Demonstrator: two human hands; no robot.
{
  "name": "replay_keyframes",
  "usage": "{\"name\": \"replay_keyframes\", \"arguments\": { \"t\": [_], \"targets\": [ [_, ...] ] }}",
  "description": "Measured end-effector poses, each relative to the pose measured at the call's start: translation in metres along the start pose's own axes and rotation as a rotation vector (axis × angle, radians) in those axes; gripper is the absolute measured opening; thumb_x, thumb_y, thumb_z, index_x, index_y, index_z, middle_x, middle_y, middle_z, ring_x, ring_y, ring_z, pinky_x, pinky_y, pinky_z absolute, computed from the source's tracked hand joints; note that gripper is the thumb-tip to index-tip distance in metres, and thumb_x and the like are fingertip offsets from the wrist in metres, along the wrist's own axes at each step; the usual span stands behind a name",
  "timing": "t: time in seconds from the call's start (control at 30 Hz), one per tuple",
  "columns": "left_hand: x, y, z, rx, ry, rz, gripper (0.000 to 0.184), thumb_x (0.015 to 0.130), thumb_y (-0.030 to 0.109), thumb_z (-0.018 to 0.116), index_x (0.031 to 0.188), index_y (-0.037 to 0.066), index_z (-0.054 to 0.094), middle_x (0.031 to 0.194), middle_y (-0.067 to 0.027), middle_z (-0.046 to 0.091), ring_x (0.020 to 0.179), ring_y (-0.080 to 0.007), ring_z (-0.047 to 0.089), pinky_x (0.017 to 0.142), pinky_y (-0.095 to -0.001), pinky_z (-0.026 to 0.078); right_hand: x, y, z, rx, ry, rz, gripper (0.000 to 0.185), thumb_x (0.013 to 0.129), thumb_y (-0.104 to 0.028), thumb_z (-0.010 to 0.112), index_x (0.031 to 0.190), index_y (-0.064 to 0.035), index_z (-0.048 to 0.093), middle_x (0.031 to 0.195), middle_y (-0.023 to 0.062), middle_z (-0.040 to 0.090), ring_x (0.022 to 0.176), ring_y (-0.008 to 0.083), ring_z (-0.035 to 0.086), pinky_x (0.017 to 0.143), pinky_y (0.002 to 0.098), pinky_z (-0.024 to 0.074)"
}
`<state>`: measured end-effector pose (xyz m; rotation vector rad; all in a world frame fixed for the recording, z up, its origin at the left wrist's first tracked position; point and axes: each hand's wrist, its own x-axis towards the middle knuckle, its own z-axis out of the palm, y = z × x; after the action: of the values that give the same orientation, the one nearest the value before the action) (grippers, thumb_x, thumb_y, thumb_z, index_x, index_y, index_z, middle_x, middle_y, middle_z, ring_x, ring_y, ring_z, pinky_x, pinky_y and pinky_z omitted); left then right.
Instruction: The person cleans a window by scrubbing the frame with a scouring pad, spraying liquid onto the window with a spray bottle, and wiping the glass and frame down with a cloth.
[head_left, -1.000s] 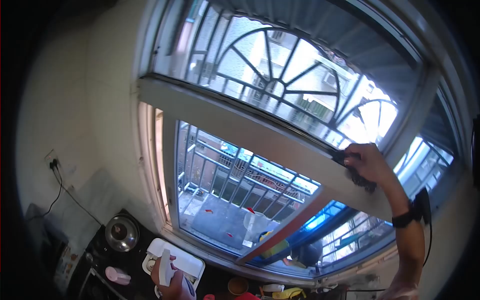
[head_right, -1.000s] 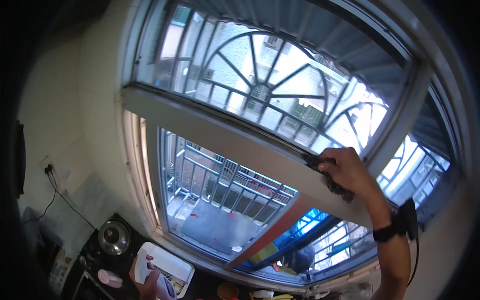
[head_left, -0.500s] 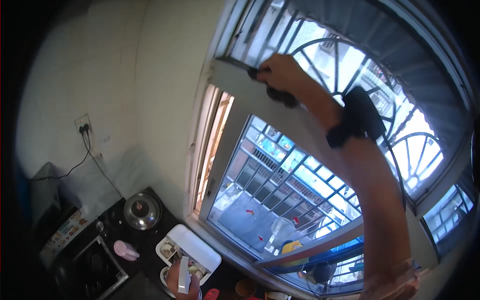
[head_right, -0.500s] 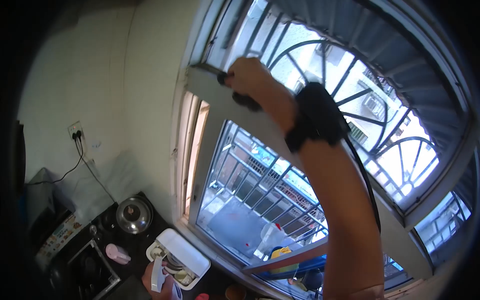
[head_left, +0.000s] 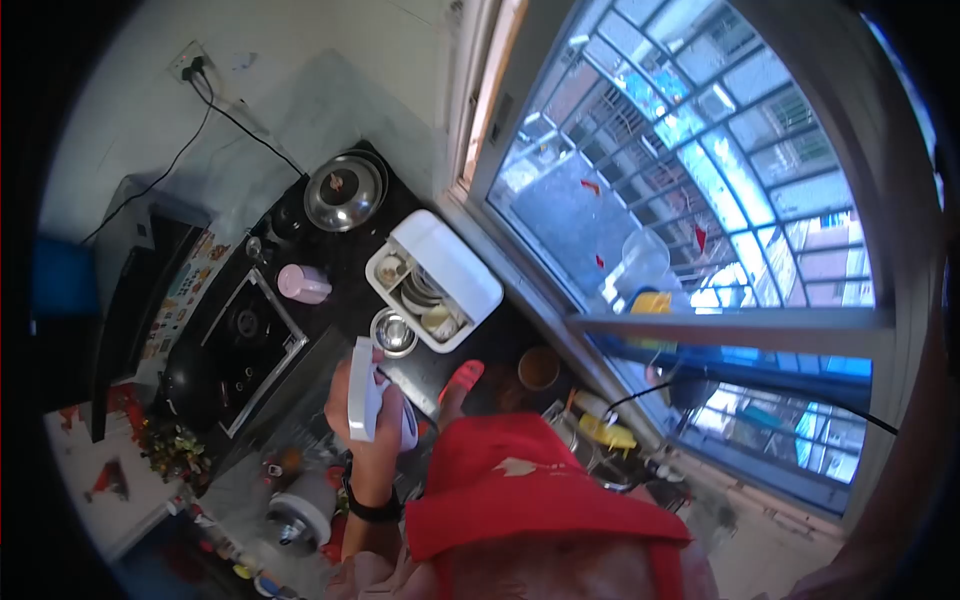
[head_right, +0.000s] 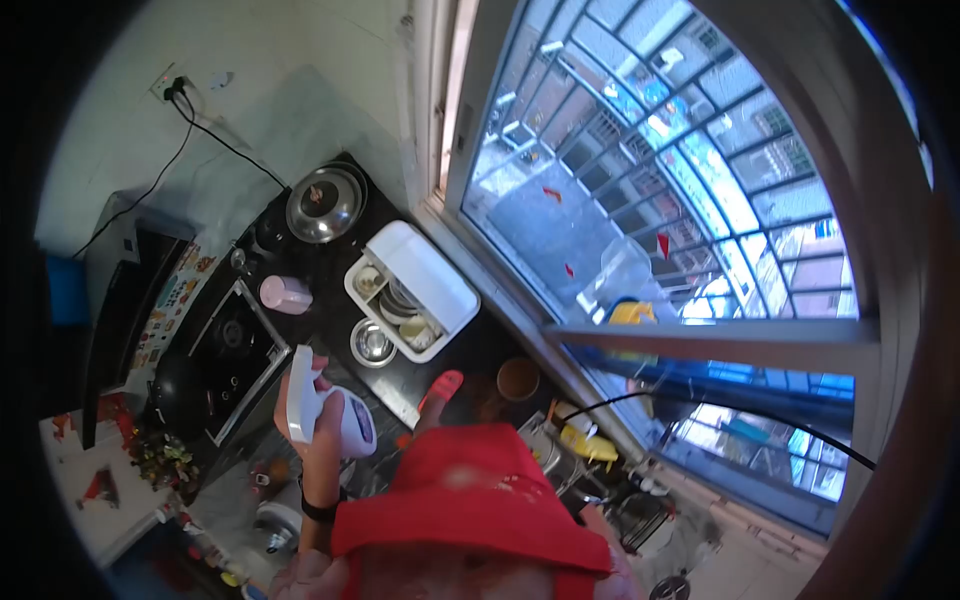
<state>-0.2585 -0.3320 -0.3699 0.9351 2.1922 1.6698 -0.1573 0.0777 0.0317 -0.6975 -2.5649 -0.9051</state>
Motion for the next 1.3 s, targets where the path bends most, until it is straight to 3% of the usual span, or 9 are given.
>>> {"name": "replay_keyframes", "arguments": {
  "t": [0.37, 0.63, 0.7, 0.73, 0.77, 0.97, 1.0, 1.03, 1.3],
  "targets": [
    [-0.051, 0.036, 0.085, 0.024, -0.318, 0.087, 0.028, 0.086, 0.002, 0.067, 0.113, -0.001, 0.062, 0.108, -0.0082, 0.065, 0.091, -0.0136, 0.058, 0.084, -0.0274, 0.046, -0.314, 0.017, -0.117, -0.048, 0.090, 0.338, 0.029, 0.085, -0.026, 0.069, 0.101, -0.0019, 0.070, 0.089, 0.0136, 0.071, 0.078, 0.0244, 0.067, 0.073, 0.0354, 0.0522],
    [-0.119, 0.020, 0.166, -0.194, -0.591, -0.061, 0.046, 0.091, 0.014, 0.068, 0.132, -0.002, 0.053, 0.116, -0.0121, 0.064, 0.106, -0.0203, 0.061, 0.094, -0.0334, 0.046, -0.534, 0.008, -0.139, 0.037, 0.163, 0.851, 0.025, 0.085, -0.022, 0.069, 0.100, -0.0015, 0.069, 0.091, 0.0155, 0.070, 0.082, 0.0266, 0.067, 0.076, 0.0358, 0.0529],
    [-0.140, 0.020, 0.182, -0.153, -0.763, -0.122, 0.047, 0.093, 0.016, 0.067, 0.134, -0.001, 0.052, 0.121, -0.0109, 0.062, 0.110, -0.0191, 0.059, 0.096, -0.0327, 0.046, -0.608, -0.037, -0.128, 0.255, -0.049, 1.107, 0.026, 0.083, -0.016, 0.073, 0.104, -0.0031, 0.066, 0.098, 0.0136, 0.070, 0.087, 0.0261, 0.068, 0.080, 0.0328, 0.0515],
    [-0.153, 0.013, 0.191, -0.155, -0.801, -0.126, 0.046, 0.093, 0.018, 0.067, 0.133, 0.000, 0.053, 0.119, -0.0104, 0.062, 0.109, -0.0178, 0.059, 0.095, -0.0322, 0.046, -0.658, -0.056, -0.111, 0.209, -0.121, 0.999, 0.028, 0.080, -0.013, 0.075, 0.104, -0.0028, 0.065, 0.101, 0.0140, 0.068, 0.090, 0.0259, 0.066, 0.081, 0.0327, 0.0505],
    [-0.167, 0.004, 0.201, -0.155, -0.836, -0.130, 0.044, 0.093, 0.019, 0.067, 0.131, 0.000, 0.054, 0.118, -0.0099, 0.063, 0.108, -0.0164, 0.059, 0.094, -0.0317, 0.046, -0.703, -0.084, -0.095, 0.422, -0.205, 1.286, 0.029, 0.078, -0.010, 0.076, 0.104, -0.0027, 0.064, 0.096, 0.0141, 0.066, 0.089, 0.0273, 0.065, 0.080, 0.0346, 0.0501],
    [-0.219, -0.096, 0.260, 0.115, -1.019, -0.239, 0.040, 0.092, 0.025, 0.069, 0.123, 0.002, 0.058, 0.105, -0.0040, 0.064, 0.092, -0.0109, 0.060, 0.081, -0.0278, 0.049, -0.929, -0.284, -0.003, 0.704, -0.432, 1.799, 0.031, 0.073, -0.009, 0.066, 0.102, -0.0001, 0.063, 0.094, 0.0184, 0.065, 0.091, 0.0332, 0.065, 0.082, 0.0384, 0.0510],
    [-0.228, -0.120, 0.272, 0.125, -1.020, -0.171, 0.036, 0.093, 0.032, 0.067, 0.119, 0.009, 0.059, 0.099, -0.0027, 0.063, 0.085, -0.0089, 0.062, 0.058, -0.0197, 0.048, -0.941, -0.310, 0.008, 0.741, -0.488, 1.862, 0.032, 0.072, -0.009, 0.067, 0.103, -0.0004, 0.063, 0.094, 0.0189, 0.065, 0.091, 0.0332, 0.065, 0.083, 0.0388, 0.0511],
    [-0.235, -0.142, 0.283, 0.137, -1.009, -0.196, 0.036, 0.093, 0.033, 0.066, 0.119, 0.010, 0.059, 0.099, -0.0029, 0.063, 0.086, -0.0096, 0.062, 0.059, -0.0210, 0.048, -0.948, -0.335, 0.023, 0.772, -0.541, 1.922, 0.034, 0.071, -0.010, 0.068, 0.104, -0.0008, 0.063, 0.095, 0.0195, 0.064, 0.091, 0.0333, 0.065, 0.083, 0.0391, 0.0512],
    [-0.273, -0.310, 0.379, 0.215, -0.926, -0.463, 0.039, 0.095, 0.037, 0.062, 0.126, 0.016, 0.050, 0.109, -0.0018, 0.058, 0.100, -0.0139, 0.059, 0.072, -0.0335, 0.051, -1.010, -0.520, 0.214, 0.756, -0.487, 1.904, 0.036, 0.073, -0.008, 0.073, 0.106, -0.0029, 0.059, 0.101, 0.0196, 0.061, 0.096, 0.0386, 0.061, 0.082, 0.0432, 0.0497]
  ]
}}
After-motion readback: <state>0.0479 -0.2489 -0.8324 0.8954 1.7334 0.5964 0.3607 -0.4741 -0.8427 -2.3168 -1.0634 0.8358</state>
